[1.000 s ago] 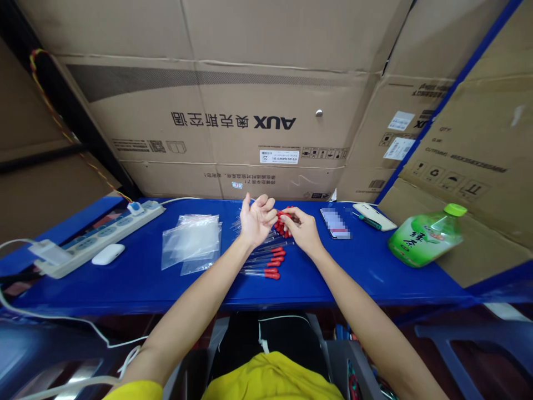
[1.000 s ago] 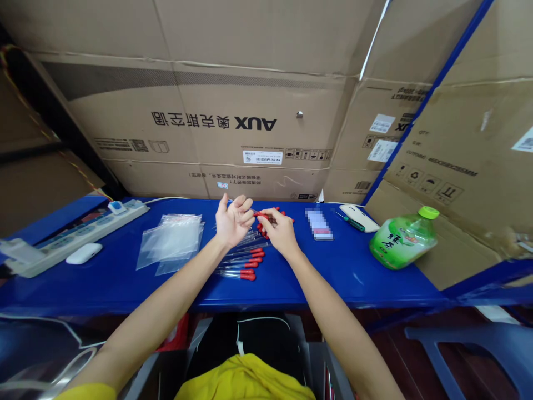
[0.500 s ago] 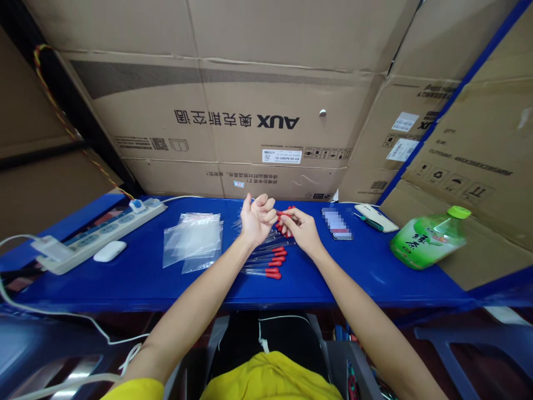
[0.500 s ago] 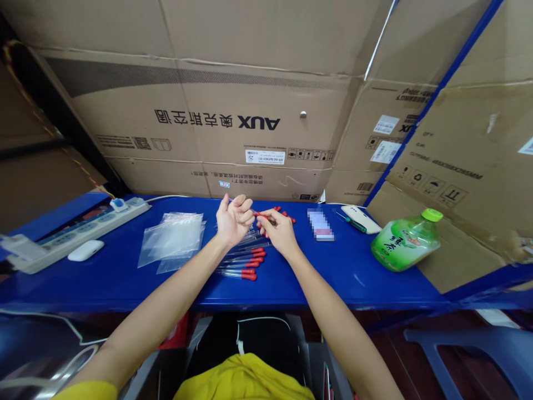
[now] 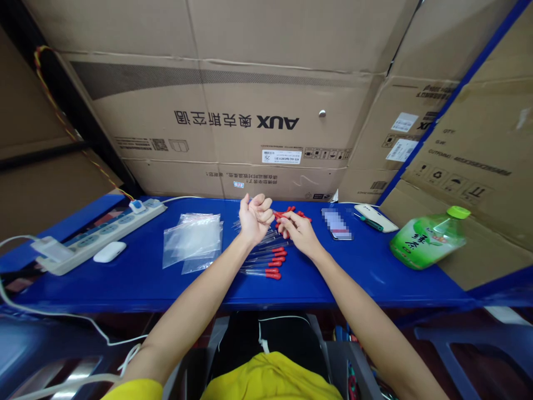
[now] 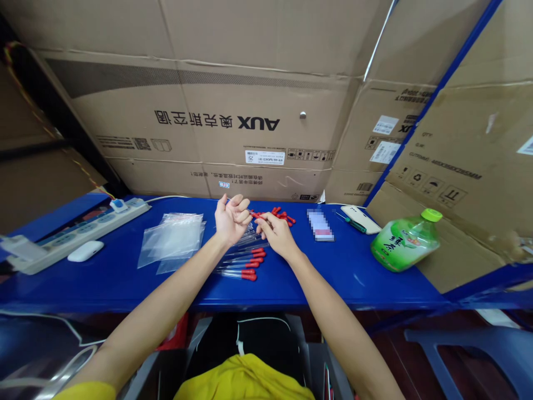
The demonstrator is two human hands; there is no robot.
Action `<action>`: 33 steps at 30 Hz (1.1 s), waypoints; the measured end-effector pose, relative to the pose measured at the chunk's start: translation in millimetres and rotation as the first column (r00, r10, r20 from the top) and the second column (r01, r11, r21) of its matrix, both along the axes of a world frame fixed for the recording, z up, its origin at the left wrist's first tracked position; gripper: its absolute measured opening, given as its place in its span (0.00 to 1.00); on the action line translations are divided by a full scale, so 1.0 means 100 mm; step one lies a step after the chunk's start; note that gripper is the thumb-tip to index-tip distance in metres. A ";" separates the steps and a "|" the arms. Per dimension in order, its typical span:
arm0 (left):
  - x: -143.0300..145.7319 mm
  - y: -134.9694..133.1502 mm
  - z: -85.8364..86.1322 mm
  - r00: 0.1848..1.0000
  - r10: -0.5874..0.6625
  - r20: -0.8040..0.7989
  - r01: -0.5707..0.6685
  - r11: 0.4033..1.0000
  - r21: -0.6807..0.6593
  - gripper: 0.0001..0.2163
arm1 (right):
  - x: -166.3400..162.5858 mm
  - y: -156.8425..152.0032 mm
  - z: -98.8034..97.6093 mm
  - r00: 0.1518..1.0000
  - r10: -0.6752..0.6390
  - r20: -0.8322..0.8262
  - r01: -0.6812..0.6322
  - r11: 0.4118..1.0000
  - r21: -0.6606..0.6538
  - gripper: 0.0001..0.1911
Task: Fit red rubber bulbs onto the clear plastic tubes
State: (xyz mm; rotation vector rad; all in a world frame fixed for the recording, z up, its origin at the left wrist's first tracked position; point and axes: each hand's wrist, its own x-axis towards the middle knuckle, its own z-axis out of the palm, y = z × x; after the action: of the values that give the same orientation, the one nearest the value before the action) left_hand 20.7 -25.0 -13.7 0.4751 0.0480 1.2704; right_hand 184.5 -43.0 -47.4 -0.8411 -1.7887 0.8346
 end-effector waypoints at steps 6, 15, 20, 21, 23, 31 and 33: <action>0.02 -0.01 -0.01 1.000 0.007 -0.018 -0.008 1.000 -0.028 0.18 | 0.00 -0.03 0.03 0.997 -0.064 0.039 0.061 0.995 0.085 0.20; 0.05 -0.03 -0.02 1.000 0.023 0.006 -0.023 0.995 -0.093 0.18 | -0.03 -0.07 0.04 0.991 -0.118 0.061 0.110 0.986 0.125 0.21; 0.07 -0.04 -0.02 1.000 0.019 0.013 -0.018 0.997 -0.077 0.18 | -0.03 -0.07 0.04 0.992 -0.119 0.048 0.111 0.984 0.136 0.19; 0.07 -0.04 -0.02 1.000 0.019 0.014 -0.018 0.997 -0.071 0.18 | -0.03 -0.07 0.04 0.992 -0.118 0.046 0.110 0.984 0.138 0.19; 0.07 -0.04 -0.02 1.000 0.018 0.011 -0.017 0.998 -0.059 0.18 | -0.03 -0.07 0.04 0.992 -0.118 0.044 0.111 0.984 0.141 0.19; 0.11 -0.08 0.00 1.000 0.007 0.013 -0.006 0.997 -0.080 0.19 | -0.05 -0.08 0.04 0.990 -0.127 0.060 0.117 0.982 0.149 0.20; 0.12 -0.09 0.01 1.000 0.003 0.018 -0.001 0.997 -0.083 0.19 | -0.06 -0.08 0.04 0.989 -0.136 0.058 0.125 0.979 0.160 0.20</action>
State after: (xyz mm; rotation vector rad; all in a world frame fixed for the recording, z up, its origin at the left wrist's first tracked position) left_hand 32.9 -34.3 -12.9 0.3925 0.0854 1.2692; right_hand 178.6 -51.3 -43.6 -0.8825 -1.8114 0.5786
